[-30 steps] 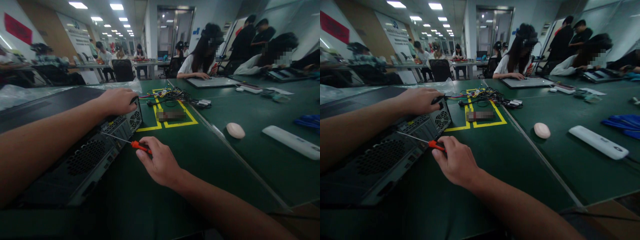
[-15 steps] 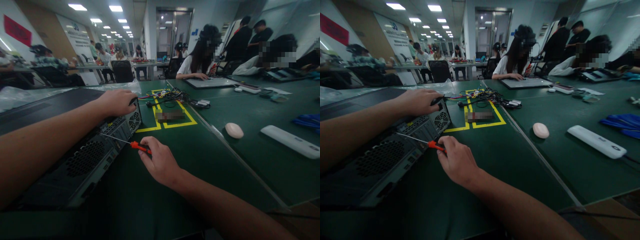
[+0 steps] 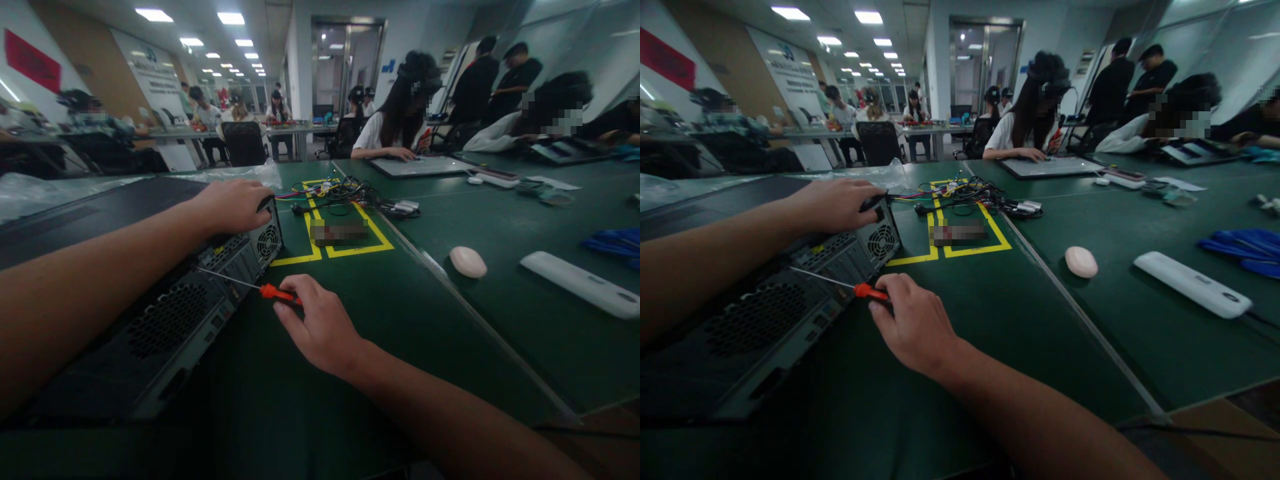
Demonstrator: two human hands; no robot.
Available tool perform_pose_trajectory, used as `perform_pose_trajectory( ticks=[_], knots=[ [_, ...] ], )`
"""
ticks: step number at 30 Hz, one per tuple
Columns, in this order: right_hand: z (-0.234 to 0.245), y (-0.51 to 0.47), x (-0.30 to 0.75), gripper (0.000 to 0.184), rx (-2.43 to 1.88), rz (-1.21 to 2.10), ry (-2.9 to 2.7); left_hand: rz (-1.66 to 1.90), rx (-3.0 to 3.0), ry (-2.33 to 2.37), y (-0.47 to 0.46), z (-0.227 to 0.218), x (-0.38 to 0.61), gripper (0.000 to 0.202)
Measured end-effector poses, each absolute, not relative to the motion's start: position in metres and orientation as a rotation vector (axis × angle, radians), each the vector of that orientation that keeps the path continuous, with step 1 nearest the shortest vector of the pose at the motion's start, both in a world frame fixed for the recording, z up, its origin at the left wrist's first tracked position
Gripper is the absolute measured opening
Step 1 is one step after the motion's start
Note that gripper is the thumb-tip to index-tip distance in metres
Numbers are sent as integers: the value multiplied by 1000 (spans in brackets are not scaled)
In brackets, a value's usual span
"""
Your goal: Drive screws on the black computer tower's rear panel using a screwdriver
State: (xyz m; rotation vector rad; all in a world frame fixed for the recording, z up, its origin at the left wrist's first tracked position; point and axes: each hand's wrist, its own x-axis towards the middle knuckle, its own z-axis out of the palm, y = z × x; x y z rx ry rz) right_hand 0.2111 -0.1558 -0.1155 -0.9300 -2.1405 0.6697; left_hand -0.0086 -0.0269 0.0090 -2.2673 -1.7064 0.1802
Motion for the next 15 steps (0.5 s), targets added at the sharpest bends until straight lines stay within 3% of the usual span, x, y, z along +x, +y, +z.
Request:
perform_pose_trajectory(
  ticks=[15],
  knots=[
    [-111,-158,212,16,-947,704,-2135,197,-2256,-1697,-29,10,-8,66]
  ],
)
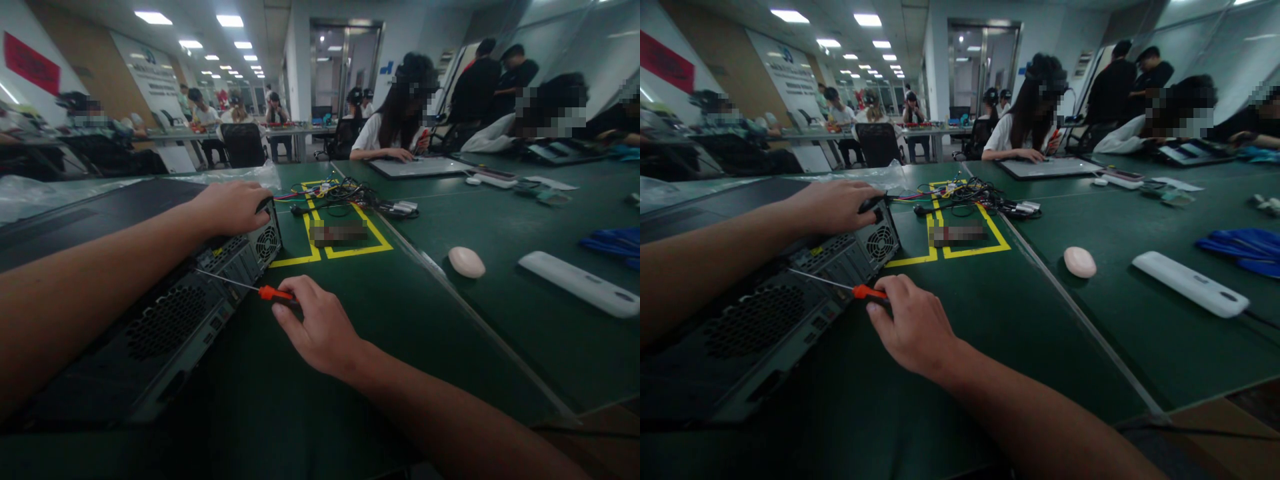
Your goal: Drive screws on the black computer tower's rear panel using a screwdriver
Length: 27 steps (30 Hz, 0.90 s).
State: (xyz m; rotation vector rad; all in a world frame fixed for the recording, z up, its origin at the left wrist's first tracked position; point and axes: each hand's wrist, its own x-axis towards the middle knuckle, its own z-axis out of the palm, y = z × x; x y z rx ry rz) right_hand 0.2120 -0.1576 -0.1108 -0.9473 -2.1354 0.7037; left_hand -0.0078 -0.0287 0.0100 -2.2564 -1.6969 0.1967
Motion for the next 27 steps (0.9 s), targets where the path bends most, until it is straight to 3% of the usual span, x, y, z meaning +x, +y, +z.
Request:
perform_pose_trajectory(
  ticks=[22,27],
  knots=[
    [-108,-160,212,30,-927,759,-2148,180,-2266,-1695,-28,9,-9,67],
    [-110,-159,211,15,-936,722,-2167,171,-2274,-1705,-26,9,-10,68]
  ],
)
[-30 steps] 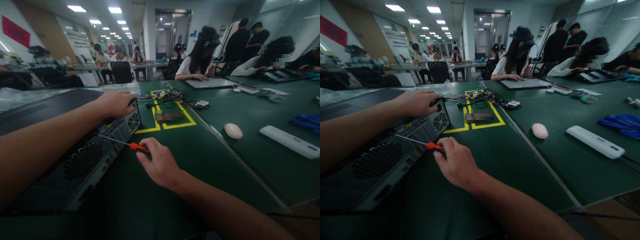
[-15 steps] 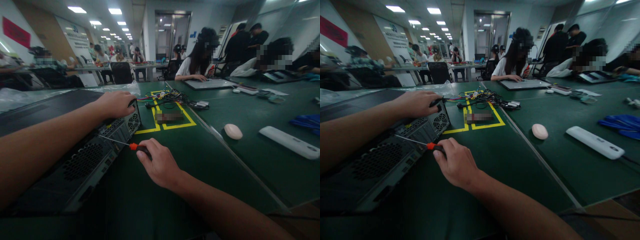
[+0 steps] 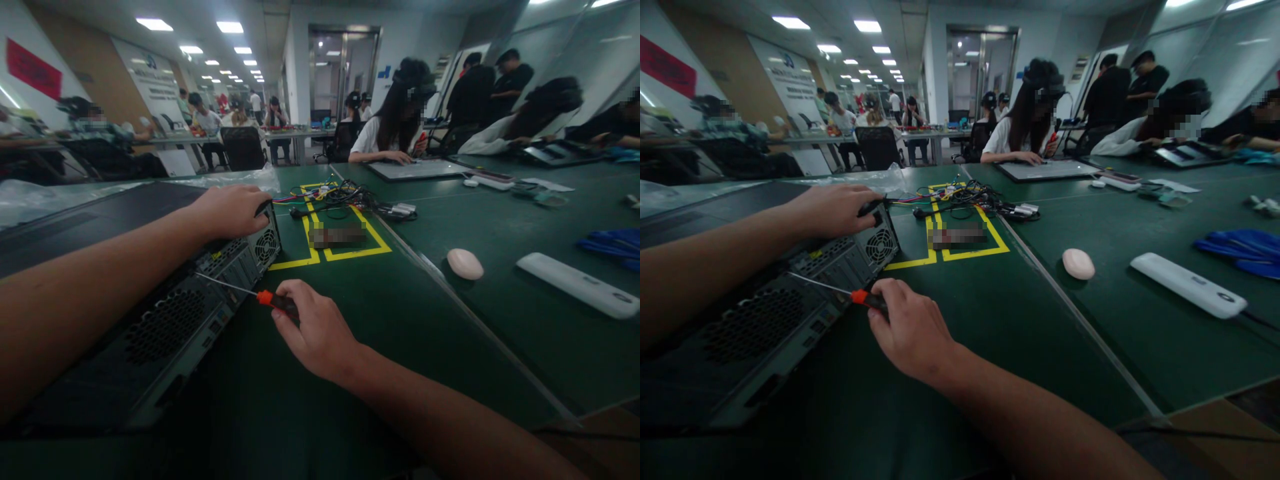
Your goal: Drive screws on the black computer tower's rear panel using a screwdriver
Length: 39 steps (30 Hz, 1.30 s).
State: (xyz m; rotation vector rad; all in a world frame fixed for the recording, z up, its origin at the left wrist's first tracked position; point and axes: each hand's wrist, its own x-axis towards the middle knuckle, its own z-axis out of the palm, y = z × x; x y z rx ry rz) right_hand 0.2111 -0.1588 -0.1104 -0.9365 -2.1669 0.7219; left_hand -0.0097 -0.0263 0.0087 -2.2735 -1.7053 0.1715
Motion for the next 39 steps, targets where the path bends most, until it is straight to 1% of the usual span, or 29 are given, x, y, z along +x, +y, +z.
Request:
perform_pose_trajectory(
  ticks=[6,10,25,34,39],
  knots=[
    [-110,-157,211,12,-932,707,-2166,179,-2256,-1692,-26,9,-10,63],
    [-109,-157,212,12,-933,727,-2163,193,-2256,-1670,-27,9,-10,65],
    [-109,-158,211,18,-963,703,-2162,183,-2263,-1685,-27,9,-10,67],
    [-108,-159,212,26,-976,685,-2198,187,-2259,-1715,-27,9,-9,67],
    [-109,-160,211,34,-967,709,-2196,187,-2265,-1713,-30,11,-6,66]
  ],
)
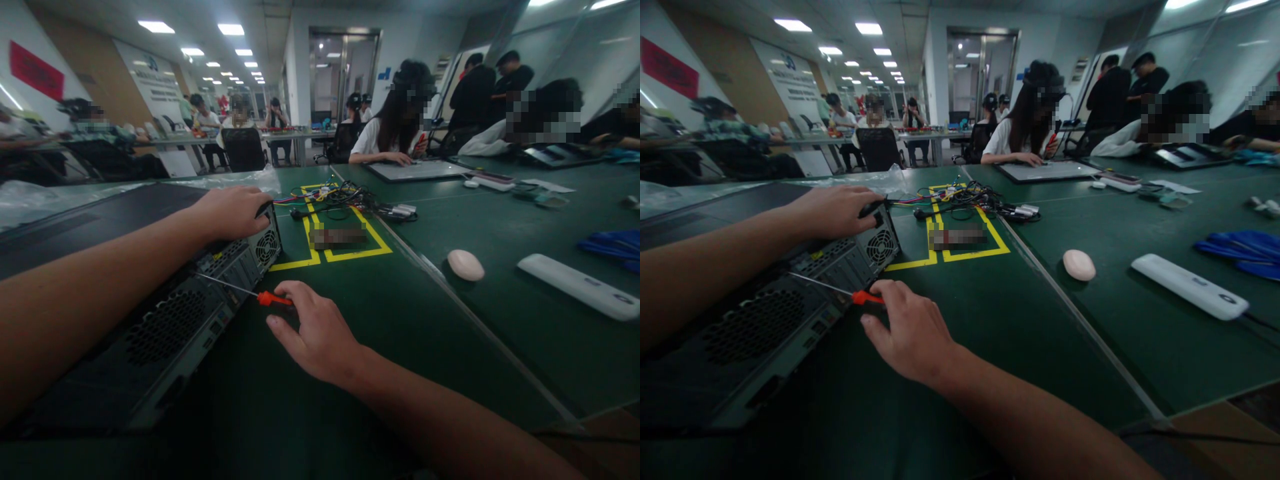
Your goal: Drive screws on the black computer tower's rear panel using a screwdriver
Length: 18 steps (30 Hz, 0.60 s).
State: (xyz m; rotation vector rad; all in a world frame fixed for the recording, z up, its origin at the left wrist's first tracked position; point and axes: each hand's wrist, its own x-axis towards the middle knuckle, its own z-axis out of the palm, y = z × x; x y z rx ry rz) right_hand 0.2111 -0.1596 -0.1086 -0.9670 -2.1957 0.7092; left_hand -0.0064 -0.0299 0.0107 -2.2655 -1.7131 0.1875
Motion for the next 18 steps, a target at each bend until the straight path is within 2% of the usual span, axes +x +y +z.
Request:
perform_pose_trajectory(
  ticks=[6,18],
  knots=[
    [-111,-157,211,20,-964,701,-2214,164,-2268,-1702,-27,8,-9,65],
    [-112,-156,212,20,-953,678,-2214,184,-2254,-1695,-27,8,-9,64]
  ],
)
